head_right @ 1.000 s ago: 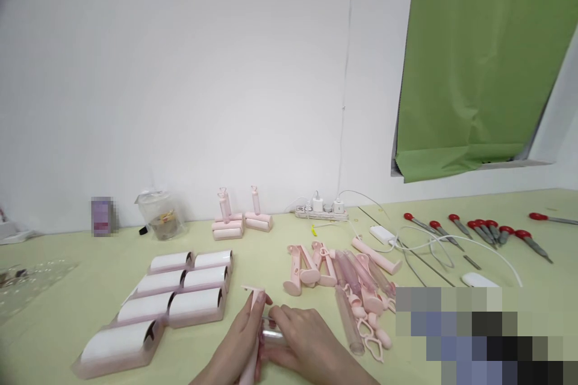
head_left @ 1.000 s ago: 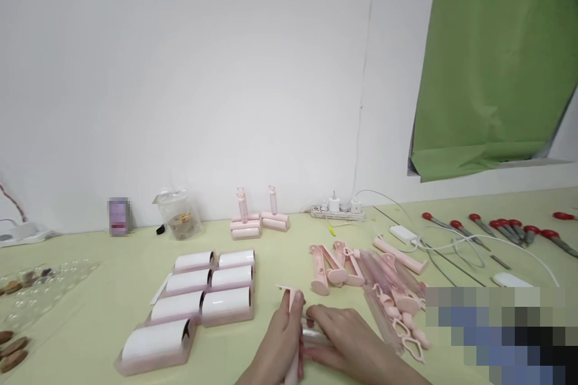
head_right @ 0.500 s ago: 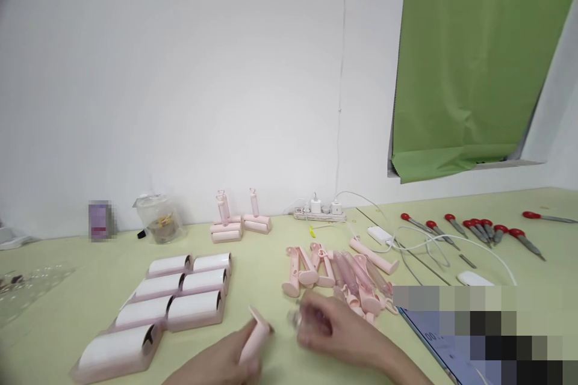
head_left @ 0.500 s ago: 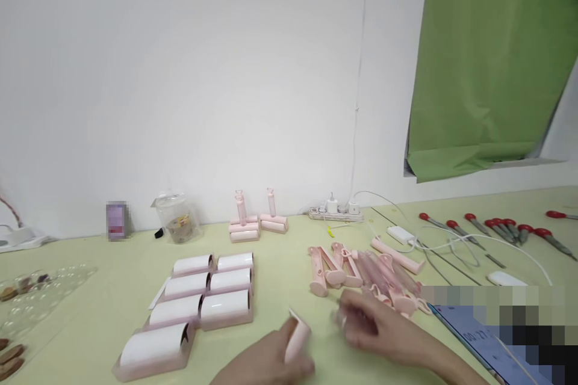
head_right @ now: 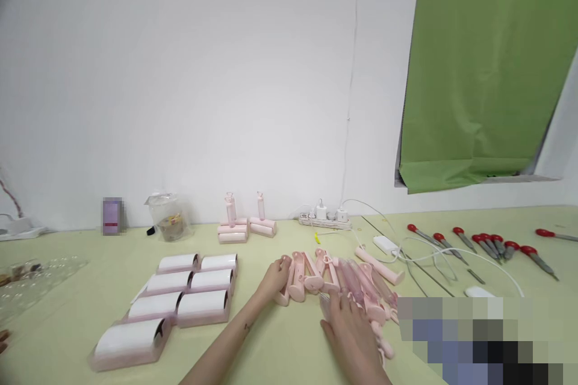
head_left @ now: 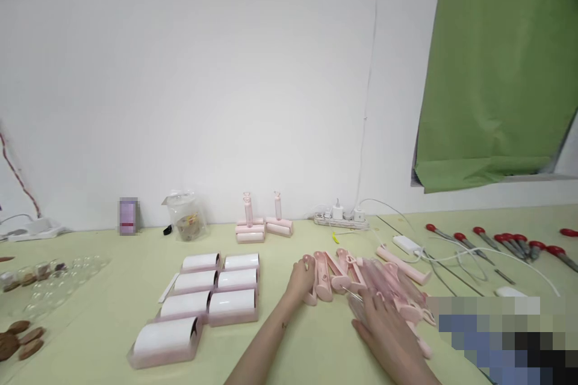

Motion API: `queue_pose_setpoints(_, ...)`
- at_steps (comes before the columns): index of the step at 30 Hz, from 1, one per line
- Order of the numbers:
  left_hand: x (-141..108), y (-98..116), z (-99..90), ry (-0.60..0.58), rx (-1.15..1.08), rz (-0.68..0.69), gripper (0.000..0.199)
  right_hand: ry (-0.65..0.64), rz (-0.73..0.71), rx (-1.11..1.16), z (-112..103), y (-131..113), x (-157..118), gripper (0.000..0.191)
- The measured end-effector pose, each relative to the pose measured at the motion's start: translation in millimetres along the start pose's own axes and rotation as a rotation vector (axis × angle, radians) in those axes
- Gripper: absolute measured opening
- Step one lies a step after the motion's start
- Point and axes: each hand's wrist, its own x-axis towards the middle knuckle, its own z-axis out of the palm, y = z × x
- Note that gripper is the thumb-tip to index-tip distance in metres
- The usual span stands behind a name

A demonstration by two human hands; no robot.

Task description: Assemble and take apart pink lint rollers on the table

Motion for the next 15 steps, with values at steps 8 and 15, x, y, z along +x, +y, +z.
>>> queue_pose_setpoints(8,-8,33,-19.8,0.232,-0.272,0.156,0.033,-0.002,-0.139,0.254,-39,-8,47,0.022)
queue_pose_setpoints(15,-120,126,-156.3,0.376,-0.751,0.799,0.009,-0.088,-0.067,0.316,-16,-71,188,0.020)
